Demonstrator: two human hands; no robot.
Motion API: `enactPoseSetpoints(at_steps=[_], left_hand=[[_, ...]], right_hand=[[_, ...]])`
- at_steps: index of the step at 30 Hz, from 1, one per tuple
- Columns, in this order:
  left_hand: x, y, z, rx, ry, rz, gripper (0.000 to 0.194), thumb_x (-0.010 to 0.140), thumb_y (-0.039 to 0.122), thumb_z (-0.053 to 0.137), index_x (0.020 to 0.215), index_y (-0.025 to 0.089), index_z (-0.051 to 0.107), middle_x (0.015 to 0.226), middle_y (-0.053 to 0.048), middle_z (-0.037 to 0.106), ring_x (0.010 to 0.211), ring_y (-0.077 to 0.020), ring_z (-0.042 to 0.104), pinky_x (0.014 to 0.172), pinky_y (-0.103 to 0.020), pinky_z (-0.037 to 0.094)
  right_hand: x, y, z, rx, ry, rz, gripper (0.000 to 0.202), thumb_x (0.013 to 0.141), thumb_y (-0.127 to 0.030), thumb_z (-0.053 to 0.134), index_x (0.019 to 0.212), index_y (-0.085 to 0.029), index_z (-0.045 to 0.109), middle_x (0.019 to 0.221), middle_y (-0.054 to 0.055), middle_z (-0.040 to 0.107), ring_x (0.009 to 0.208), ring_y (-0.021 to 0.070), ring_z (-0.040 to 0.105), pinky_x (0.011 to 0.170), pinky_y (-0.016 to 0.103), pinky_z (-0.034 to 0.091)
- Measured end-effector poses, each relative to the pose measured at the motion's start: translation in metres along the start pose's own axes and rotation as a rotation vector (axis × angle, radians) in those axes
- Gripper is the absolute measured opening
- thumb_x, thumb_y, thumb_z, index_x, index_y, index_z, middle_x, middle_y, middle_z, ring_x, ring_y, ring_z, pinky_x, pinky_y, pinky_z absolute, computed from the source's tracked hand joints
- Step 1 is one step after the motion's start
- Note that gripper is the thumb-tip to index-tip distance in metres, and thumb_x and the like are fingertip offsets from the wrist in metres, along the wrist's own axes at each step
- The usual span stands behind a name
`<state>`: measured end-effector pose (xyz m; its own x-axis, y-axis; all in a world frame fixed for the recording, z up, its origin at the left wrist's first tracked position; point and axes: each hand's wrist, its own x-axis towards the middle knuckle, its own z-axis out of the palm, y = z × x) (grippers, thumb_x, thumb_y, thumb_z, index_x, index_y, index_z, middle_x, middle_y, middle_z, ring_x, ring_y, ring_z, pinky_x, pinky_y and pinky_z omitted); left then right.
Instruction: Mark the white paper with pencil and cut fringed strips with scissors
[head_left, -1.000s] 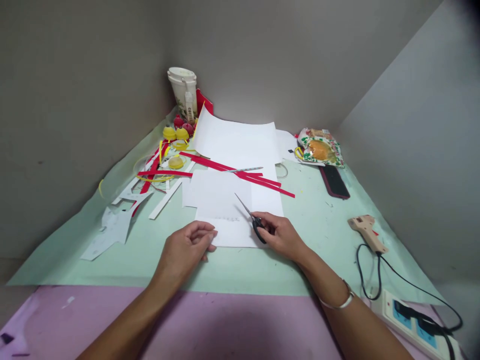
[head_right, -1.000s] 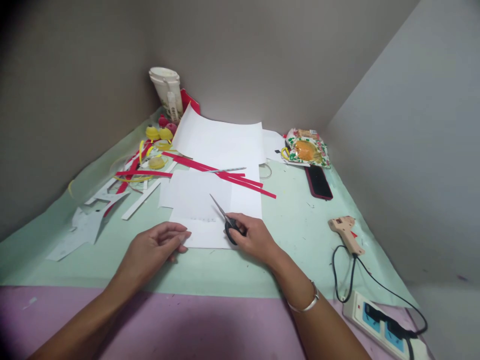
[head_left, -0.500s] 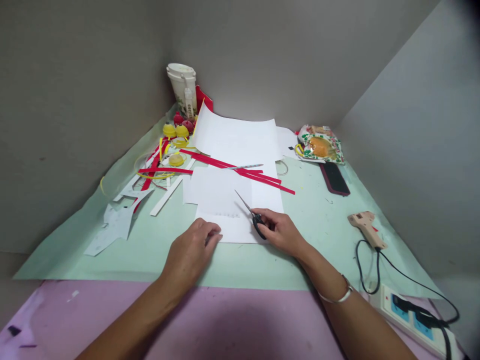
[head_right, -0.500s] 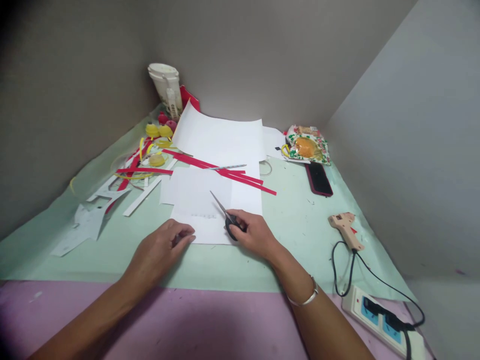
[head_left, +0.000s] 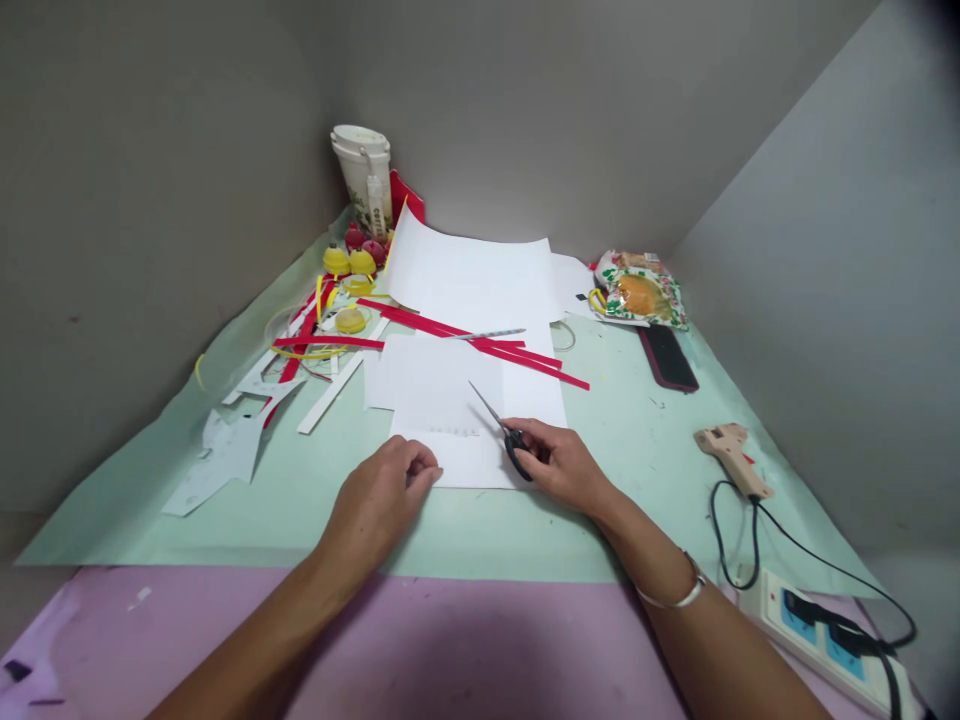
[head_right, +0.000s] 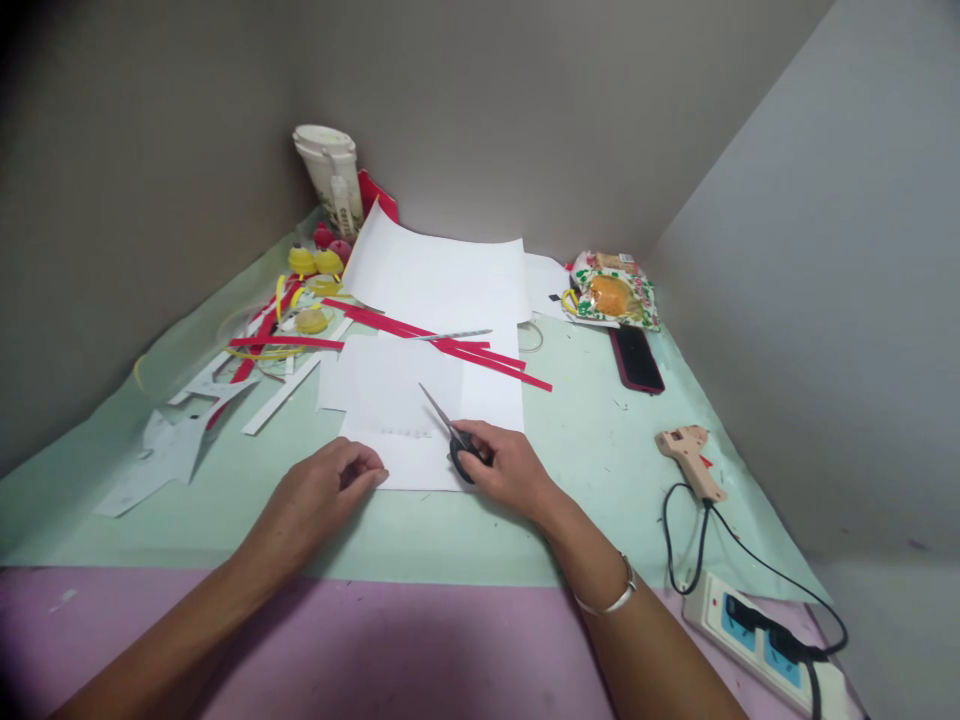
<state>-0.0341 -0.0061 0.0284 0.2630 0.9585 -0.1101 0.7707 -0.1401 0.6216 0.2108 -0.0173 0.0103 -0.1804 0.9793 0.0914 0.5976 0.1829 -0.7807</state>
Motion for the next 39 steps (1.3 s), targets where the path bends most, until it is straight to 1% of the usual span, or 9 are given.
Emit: enactPoseSetpoints(at_steps=[5,10,15,18,23,27,31,35,39], left_hand=[[0.003,-0.001,0.000,-0.025,0.108,0.055,0.016,0.086,0.033,0.047,0.081,0.022,0.059,0.085,-0.002,0.060,0.071,-0.0174,0.056,0.067,-0.029,0.040],[0.003,-0.004,-0.001,-0.013,0.141,0.064,0.017,0.088,0.034,0.046,0.083,0.022,0.057,0.085,-0.002,0.059,0.070,-0.0174,0.056,0.066,-0.029,0.040],[-0.004,-0.009,-0.001,0.050,0.059,0.138,0.019,0.088,0.036,0.046,0.086,0.023,0.060,0.089,-0.002,0.062,0.077,-0.0185,0.058,0.068,-0.030,0.041],[-0.006,-0.011,0.001,0.114,0.043,0.174,0.019,0.088,0.036,0.048,0.089,0.023,0.061,0.091,-0.003,0.063,0.081,-0.0200,0.059,0.068,-0.030,0.040],[-0.003,-0.009,0.002,0.084,-0.002,0.132,0.018,0.088,0.034,0.047,0.086,0.024,0.061,0.088,-0.002,0.064,0.077,-0.0193,0.059,0.066,-0.030,0.039],[-0.001,-0.005,-0.001,0.074,-0.046,0.105,0.016,0.086,0.031,0.047,0.080,0.024,0.060,0.085,-0.001,0.063,0.075,-0.0195,0.058,0.065,-0.030,0.038],[0.000,-0.002,-0.004,0.053,-0.064,0.076,0.015,0.086,0.030,0.047,0.079,0.023,0.059,0.084,-0.001,0.062,0.073,-0.0191,0.057,0.065,-0.030,0.037],[0.003,-0.003,-0.003,0.009,-0.017,0.058,0.015,0.086,0.032,0.048,0.081,0.022,0.058,0.083,0.000,0.060,0.070,-0.0176,0.055,0.064,-0.030,0.038],[0.007,-0.006,-0.002,-0.056,0.123,0.064,0.016,0.088,0.034,0.048,0.083,0.022,0.057,0.084,0.000,0.059,0.071,-0.0158,0.054,0.067,-0.029,0.039]], right_hand=[[0.000,0.000,0.000,0.000,-0.004,0.010,0.039,0.081,-0.024,0.056,0.119,-0.020,0.064,0.072,-0.001,0.054,0.060,0.0116,0.046,0.062,0.025,0.042],[0.000,0.001,0.000,0.004,-0.004,0.011,0.040,0.081,-0.023,0.056,0.119,-0.020,0.063,0.071,-0.001,0.054,0.060,0.0117,0.046,0.062,0.025,0.042],[0.000,-0.001,0.000,-0.003,0.002,0.014,0.039,0.081,-0.023,0.056,0.119,-0.020,0.064,0.071,-0.001,0.055,0.059,0.0116,0.046,0.061,0.024,0.042],[0.000,-0.002,0.000,-0.003,-0.001,0.015,0.039,0.081,-0.024,0.055,0.118,-0.019,0.064,0.071,-0.001,0.054,0.059,0.0115,0.046,0.061,0.024,0.041],[0.000,-0.002,0.000,-0.002,-0.002,0.014,0.039,0.080,-0.023,0.056,0.118,-0.018,0.064,0.071,-0.001,0.054,0.059,0.0116,0.046,0.062,0.025,0.041],[0.000,0.000,0.000,0.004,-0.002,0.008,0.039,0.081,-0.024,0.056,0.119,-0.018,0.064,0.071,-0.002,0.053,0.059,0.0117,0.046,0.061,0.025,0.041],[0.000,0.000,0.000,0.000,-0.005,0.005,0.039,0.081,-0.024,0.055,0.119,-0.018,0.064,0.070,-0.002,0.052,0.059,0.0117,0.045,0.061,0.025,0.041],[0.000,0.001,0.000,-0.005,-0.005,0.003,0.040,0.081,-0.023,0.055,0.119,-0.018,0.063,0.070,-0.002,0.052,0.059,0.0115,0.045,0.062,0.025,0.041],[0.000,0.002,0.000,-0.003,-0.005,0.003,0.040,0.080,-0.023,0.056,0.119,-0.019,0.063,0.071,-0.002,0.052,0.059,0.0114,0.045,0.063,0.024,0.041]])
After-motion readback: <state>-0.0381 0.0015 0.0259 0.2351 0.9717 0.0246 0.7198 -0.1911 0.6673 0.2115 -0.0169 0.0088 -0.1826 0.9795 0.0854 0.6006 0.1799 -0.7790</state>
